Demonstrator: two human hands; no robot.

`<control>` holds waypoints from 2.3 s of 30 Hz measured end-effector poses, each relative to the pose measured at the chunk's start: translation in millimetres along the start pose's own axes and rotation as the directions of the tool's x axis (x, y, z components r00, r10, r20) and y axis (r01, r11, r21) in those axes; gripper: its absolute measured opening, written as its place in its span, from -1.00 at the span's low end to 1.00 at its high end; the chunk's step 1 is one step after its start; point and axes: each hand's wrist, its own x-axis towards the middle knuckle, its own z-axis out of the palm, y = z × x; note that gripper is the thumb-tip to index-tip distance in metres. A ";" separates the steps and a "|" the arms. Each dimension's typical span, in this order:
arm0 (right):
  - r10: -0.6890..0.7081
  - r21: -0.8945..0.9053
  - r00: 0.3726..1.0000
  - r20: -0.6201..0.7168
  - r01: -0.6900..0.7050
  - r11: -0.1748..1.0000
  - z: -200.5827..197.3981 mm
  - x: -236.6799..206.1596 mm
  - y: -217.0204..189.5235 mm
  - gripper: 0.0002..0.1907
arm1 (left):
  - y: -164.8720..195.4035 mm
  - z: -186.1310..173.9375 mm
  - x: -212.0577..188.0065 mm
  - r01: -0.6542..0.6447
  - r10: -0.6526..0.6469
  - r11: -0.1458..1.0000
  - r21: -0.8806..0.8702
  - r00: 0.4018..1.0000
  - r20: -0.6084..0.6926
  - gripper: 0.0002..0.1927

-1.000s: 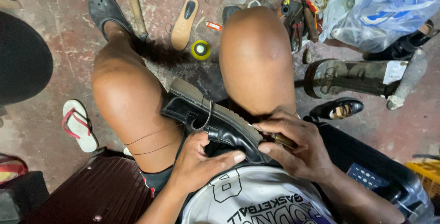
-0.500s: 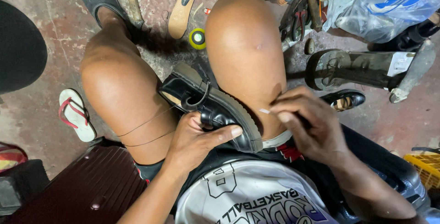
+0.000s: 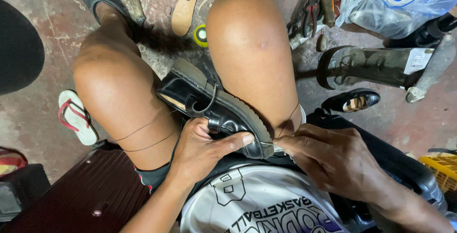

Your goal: The person sits on the floor and stitches a black shoe using a needle and thread. They repeatedly push the needle through the shoe's upper and pull the thread to secure the seam.

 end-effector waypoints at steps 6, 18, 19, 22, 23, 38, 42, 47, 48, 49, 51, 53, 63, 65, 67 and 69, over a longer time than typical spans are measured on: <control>0.002 -0.127 0.995 0.097 0.010 0.992 -11.2 0.1 -9.7 -0.51 | 2.3 1.8 -4.6 0.046 -0.042 0.995 0.092 0.998 -0.043 -0.90; -0.065 -0.375 0.922 0.382 0.218 0.901 -19.3 2.5 -25.2 -0.39 | -25.7 -19.5 -2.2 0.153 -0.176 0.976 0.158 0.973 0.146 -0.91; -0.061 -0.360 0.918 0.392 0.214 0.908 -21.1 7.1 -24.8 -0.42 | -25.3 -18.8 -1.8 0.129 -0.145 0.984 0.126 0.980 0.134 -0.89; -0.134 -0.287 0.920 0.367 0.249 0.925 -26.3 22.1 -23.9 -0.51 | -21.8 -15.4 0.4 0.119 -0.117 0.993 -0.010 0.985 0.124 -0.87; -0.168 -0.258 0.922 0.348 0.267 0.929 -27.8 26.3 -24.2 -0.54 | -20.4 -14.1 1.9 0.156 -0.143 0.984 -0.089 0.980 0.141 -0.89; -0.253 -0.347 0.882 0.397 0.400 0.848 -7.8 52.6 -20.0 -0.66 | -11.7 -13.8 2.8 -0.078 0.082 0.950 0.303 0.997 -0.001 -0.62; -0.186 -0.225 0.926 0.330 0.268 0.937 -0.6 59.4 -24.2 -0.83 | -12.7 -16.0 3.0 -0.164 0.196 0.875 0.456 0.980 -0.023 -0.47; -0.158 -0.150 0.972 0.176 0.185 0.971 -12.5 54.7 -21.4 -0.86 | -12.6 -34.5 -19.0 -0.371 0.531 0.650 0.664 0.846 -0.047 -0.75; -0.145 -0.114 0.972 0.183 0.168 0.979 -13.6 54.3 -18.9 -0.86 | -12.8 -40.2 -31.4 -0.388 0.578 0.651 0.652 0.811 -0.095 -0.88; -0.129 -0.083 0.974 0.186 0.146 0.986 -14.5 54.5 -15.8 -0.85 | -13.8 -47.6 -42.3 -0.279 0.601 0.612 0.740 0.772 -0.206 -0.91; -0.095 -0.045 0.978 0.186 0.105 0.993 -16.2 53.0 -11.3 -0.84 | -14.7 -69.0 -69.5 -0.111 0.613 0.605 0.788 0.697 -0.373 -0.89; -0.090 -0.030 0.977 0.194 0.098 0.995 -17.2 53.0 -6.8 -0.82 | -15.2 -90.5 -93.2 0.067 0.577 0.626 0.777 0.631 -0.519 -0.82; 0.037 0.028 0.936 0.350 -0.050 0.998 -14.8 68.4 -9.6 -0.86 | -16.2 -67.6 -88.2 -0.169 0.654 0.345 0.923 0.749 -0.107 -0.48; 0.094 0.004 0.927 0.363 -0.103 0.995 -15.7 70.0 -9.1 -0.86 | -28.6 -66.3 -79.2 -0.203 0.635 0.338 0.919 0.770 -0.064 -0.54; 0.093 0.082 0.908 0.408 -0.138 0.987 -16.4 70.2 -6.3 -0.89 | -42.5 -72.7 -77.3 -0.201 0.636 0.393 0.897 0.764 -0.108 -0.71; 0.170 0.057 0.876 0.451 -0.218 0.974 -15.3 68.4 -3.1 -0.88 | -53.1 -83.0 -83.8 -0.222 0.532 0.677 0.702 0.806 -0.258 -0.79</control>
